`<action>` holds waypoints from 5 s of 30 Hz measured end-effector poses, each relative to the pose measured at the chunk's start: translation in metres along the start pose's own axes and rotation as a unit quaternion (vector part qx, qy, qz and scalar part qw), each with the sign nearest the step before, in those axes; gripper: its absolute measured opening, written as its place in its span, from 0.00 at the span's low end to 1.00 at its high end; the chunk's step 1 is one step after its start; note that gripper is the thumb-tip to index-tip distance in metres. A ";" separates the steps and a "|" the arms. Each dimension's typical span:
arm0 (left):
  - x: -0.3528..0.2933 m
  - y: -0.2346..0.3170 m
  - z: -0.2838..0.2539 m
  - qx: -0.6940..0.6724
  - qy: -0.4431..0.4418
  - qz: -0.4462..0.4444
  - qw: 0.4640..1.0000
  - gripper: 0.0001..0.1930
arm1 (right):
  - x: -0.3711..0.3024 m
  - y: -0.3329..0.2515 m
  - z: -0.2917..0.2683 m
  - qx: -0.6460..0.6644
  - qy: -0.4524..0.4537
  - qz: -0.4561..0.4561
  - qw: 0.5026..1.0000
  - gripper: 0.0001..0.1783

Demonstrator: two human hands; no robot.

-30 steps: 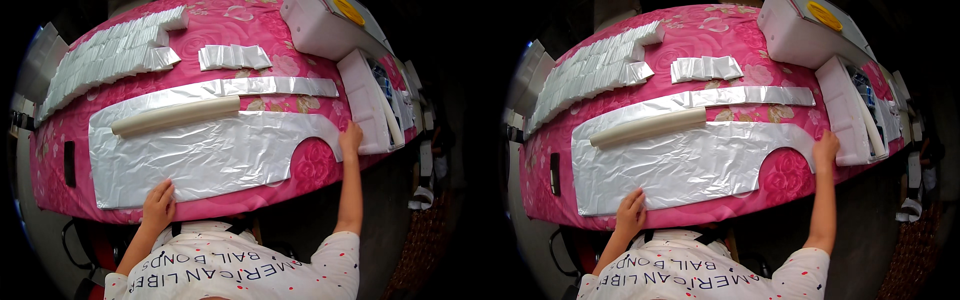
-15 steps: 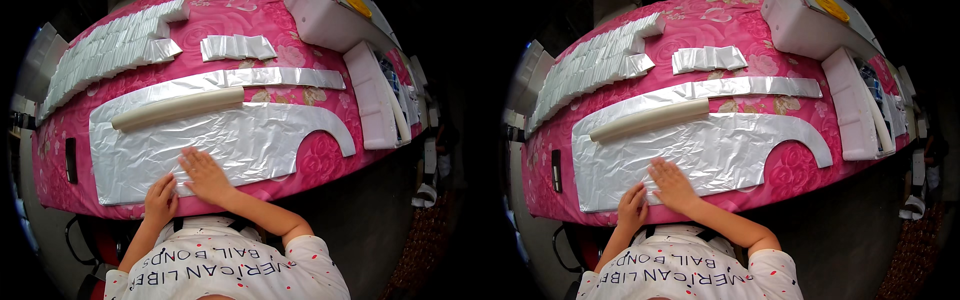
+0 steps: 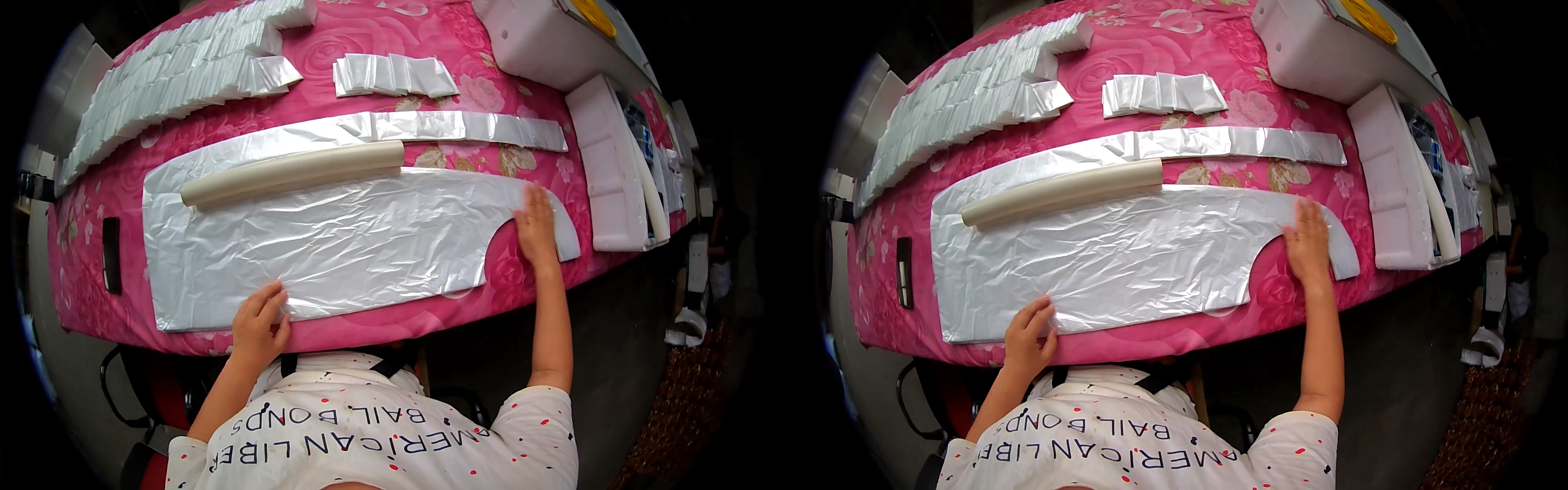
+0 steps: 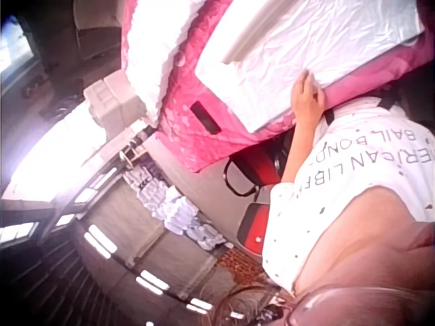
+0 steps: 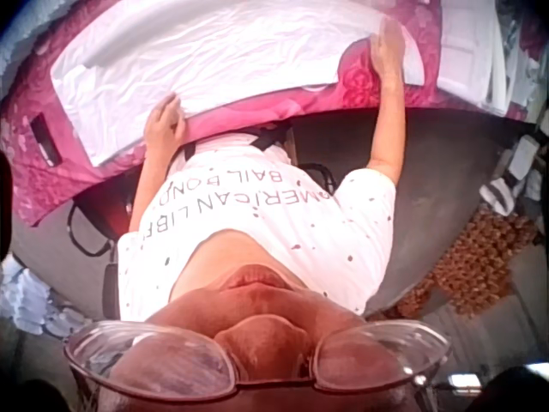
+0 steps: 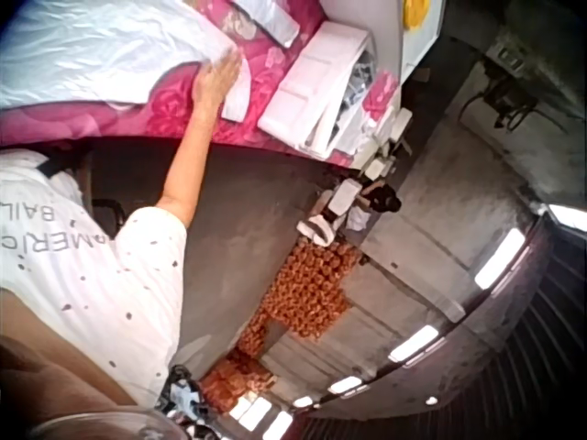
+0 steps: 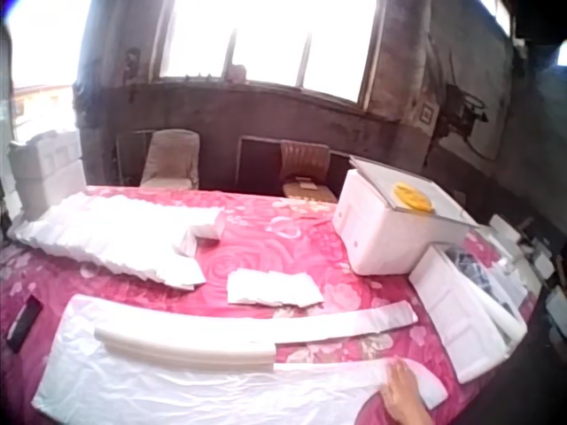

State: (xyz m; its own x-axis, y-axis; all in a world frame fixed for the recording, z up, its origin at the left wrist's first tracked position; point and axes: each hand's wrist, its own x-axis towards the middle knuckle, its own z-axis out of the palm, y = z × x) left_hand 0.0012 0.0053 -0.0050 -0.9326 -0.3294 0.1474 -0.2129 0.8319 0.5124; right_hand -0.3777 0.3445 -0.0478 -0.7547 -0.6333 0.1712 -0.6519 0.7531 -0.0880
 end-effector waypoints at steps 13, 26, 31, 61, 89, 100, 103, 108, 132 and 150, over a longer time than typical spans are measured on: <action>0.141 -0.022 -0.003 0.115 0.104 0.135 0.979 0.24 | -0.045 0.039 -0.009 -0.028 0.120 0.135 0.983 0.21; 0.153 0.026 0.041 0.071 -0.120 0.330 0.934 0.16 | -0.042 0.032 -0.018 0.063 0.144 0.199 0.967 0.08; 0.157 0.035 0.043 0.063 -0.152 0.356 0.920 0.16 | -0.035 -0.034 -0.047 0.139 0.217 0.170 0.951 0.07; 0.053 -0.147 -0.088 -0.364 -0.197 -0.371 0.831 0.10 | -0.107 -0.275 -0.070 0.275 -0.269 0.146 0.911 0.22; 0.101 0.018 0.072 0.021 -0.031 0.096 0.995 0.29 | -0.032 -0.236 -0.054 0.373 -0.359 0.119 0.847 0.29; 0.103 0.018 0.072 0.068 -0.060 0.084 0.992 0.30 | 0.147 -0.235 0.023 0.795 -0.209 0.271 0.500 0.21; 0.103 0.019 0.070 0.058 -0.060 0.087 0.993 0.30 | 0.158 -0.187 0.062 0.949 -0.120 0.200 0.214 0.17; 0.104 0.019 0.072 0.060 -0.051 0.097 0.992 0.31 | 0.168 -0.062 0.046 0.980 0.011 -0.012 0.197 0.21; 0.105 0.012 0.078 -0.065 0.040 0.110 0.991 0.34 | 0.050 -0.439 -0.003 0.420 -0.161 -0.314 0.836 0.36; 0.191 -0.004 0.021 -0.703 0.047 -0.265 0.658 0.26 | 0.028 -0.230 -0.026 0.152 -0.119 -0.389 0.901 0.34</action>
State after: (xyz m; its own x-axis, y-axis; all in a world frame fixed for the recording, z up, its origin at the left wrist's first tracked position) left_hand -0.1823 -0.0518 0.0031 -0.7994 -0.4881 -0.3502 0.0405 -0.6254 0.7792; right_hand -0.2466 0.1580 0.0026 -0.0324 -0.9959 0.0847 -0.9530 0.0053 -0.3028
